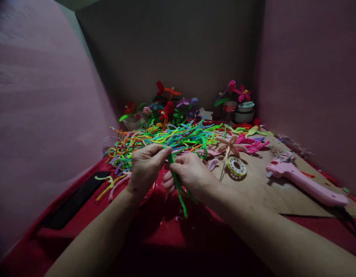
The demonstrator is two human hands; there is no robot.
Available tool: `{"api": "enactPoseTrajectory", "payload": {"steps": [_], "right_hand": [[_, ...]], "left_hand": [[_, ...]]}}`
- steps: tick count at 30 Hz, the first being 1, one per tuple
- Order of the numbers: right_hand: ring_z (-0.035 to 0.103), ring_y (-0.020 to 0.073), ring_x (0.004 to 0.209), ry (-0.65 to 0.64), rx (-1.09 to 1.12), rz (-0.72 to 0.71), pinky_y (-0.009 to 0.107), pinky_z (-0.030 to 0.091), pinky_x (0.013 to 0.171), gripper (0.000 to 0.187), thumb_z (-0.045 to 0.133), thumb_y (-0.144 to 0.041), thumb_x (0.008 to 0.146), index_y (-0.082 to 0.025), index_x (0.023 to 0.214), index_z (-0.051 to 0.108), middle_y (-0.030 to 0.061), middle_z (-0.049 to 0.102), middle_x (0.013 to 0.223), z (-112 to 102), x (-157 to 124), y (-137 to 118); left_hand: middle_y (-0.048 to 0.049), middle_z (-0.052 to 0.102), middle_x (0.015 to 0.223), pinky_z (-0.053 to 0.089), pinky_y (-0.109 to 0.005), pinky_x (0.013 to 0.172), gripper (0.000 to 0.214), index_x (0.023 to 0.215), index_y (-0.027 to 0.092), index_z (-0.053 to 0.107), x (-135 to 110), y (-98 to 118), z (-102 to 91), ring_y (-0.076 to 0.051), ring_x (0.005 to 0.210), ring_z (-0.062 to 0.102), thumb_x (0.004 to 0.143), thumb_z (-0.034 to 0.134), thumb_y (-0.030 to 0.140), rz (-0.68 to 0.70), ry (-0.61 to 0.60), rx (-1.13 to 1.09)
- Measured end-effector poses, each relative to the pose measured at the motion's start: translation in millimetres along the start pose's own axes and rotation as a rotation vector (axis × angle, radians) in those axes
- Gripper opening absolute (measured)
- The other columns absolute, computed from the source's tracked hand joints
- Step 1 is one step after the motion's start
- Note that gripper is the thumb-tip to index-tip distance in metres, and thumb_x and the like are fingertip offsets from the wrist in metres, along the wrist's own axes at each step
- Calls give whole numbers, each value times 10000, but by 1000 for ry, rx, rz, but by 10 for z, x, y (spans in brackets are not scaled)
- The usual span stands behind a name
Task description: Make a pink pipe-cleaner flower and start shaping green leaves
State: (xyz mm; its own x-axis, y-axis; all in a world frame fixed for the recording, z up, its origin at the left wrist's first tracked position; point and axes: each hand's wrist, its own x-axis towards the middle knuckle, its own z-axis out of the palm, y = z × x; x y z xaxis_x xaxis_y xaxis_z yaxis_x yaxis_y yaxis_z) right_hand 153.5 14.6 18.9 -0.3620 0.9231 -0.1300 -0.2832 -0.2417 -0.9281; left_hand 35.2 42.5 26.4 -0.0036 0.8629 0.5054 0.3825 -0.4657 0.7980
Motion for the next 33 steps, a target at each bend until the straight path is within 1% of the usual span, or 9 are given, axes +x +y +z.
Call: {"api": "enactPoseTrajectory", "payload": {"steps": [2,6,9,13,18,20,27,30,33], "right_hand": [[577,118,400,-11,9,15,226,496,429,184,460,-74,786,-121,637,558,41,616,487,-5,3,8],[570,126,376,-57,59,59,238,492,411,176,459,-75,784,-112,638,550,51,618,490,-45,10,-8],[566,134,360,-60,74,76,247,490,394,194,420,-30,775,-102,641,542,57,613,478,-75,13,-30],[575,132,375,-33,84,83,243,498,396,174,427,-35,784,-104,665,533,53,620,492,-102,26,-6],[580,124,399,-53,58,104,240,506,415,164,443,-74,806,-113,667,522,50,621,522,-100,23,85],[569,117,388,-31,40,101,235,500,407,171,439,-81,814,-119,669,520,40,608,508,-93,11,96],[595,140,404,-121,33,62,241,503,397,149,427,-95,812,-101,750,562,51,622,520,-171,21,95],[583,128,393,-156,9,43,232,496,400,204,428,-115,817,-82,674,570,63,616,515,-221,41,107],[590,125,413,-147,10,28,234,504,420,181,458,-132,809,-89,679,575,55,620,530,-224,45,106]], "left_hand": [[39,468,487,294,-197,431,204,573,141,597,22,-12,-16,-58,451,395,692,632,303,-61,-44,-66],[70,376,430,188,-200,370,264,553,147,518,80,-31,-82,-38,371,286,666,658,341,-326,-340,-357],[58,403,427,176,-202,373,294,530,137,510,89,-38,-94,-37,369,292,635,686,348,-383,-451,-374],[42,446,437,208,-211,398,295,521,138,533,60,-43,-59,-50,390,326,645,664,372,-308,-320,-254],[39,410,439,235,-225,447,291,478,156,538,27,-36,-36,-70,453,334,686,615,343,17,-47,131],[45,374,431,224,-226,447,328,443,158,486,39,-35,-48,-67,451,313,685,615,337,48,-15,155],[66,371,364,163,-210,358,338,493,157,466,124,-68,-106,-41,327,269,645,667,382,-385,-443,-289],[56,391,358,148,-202,351,322,502,143,490,109,-62,-91,-36,323,278,633,687,362,-441,-481,-298],[52,400,357,155,-194,345,309,489,136,494,87,-38,-72,-32,318,285,652,674,327,-431,-421,-314]]}}
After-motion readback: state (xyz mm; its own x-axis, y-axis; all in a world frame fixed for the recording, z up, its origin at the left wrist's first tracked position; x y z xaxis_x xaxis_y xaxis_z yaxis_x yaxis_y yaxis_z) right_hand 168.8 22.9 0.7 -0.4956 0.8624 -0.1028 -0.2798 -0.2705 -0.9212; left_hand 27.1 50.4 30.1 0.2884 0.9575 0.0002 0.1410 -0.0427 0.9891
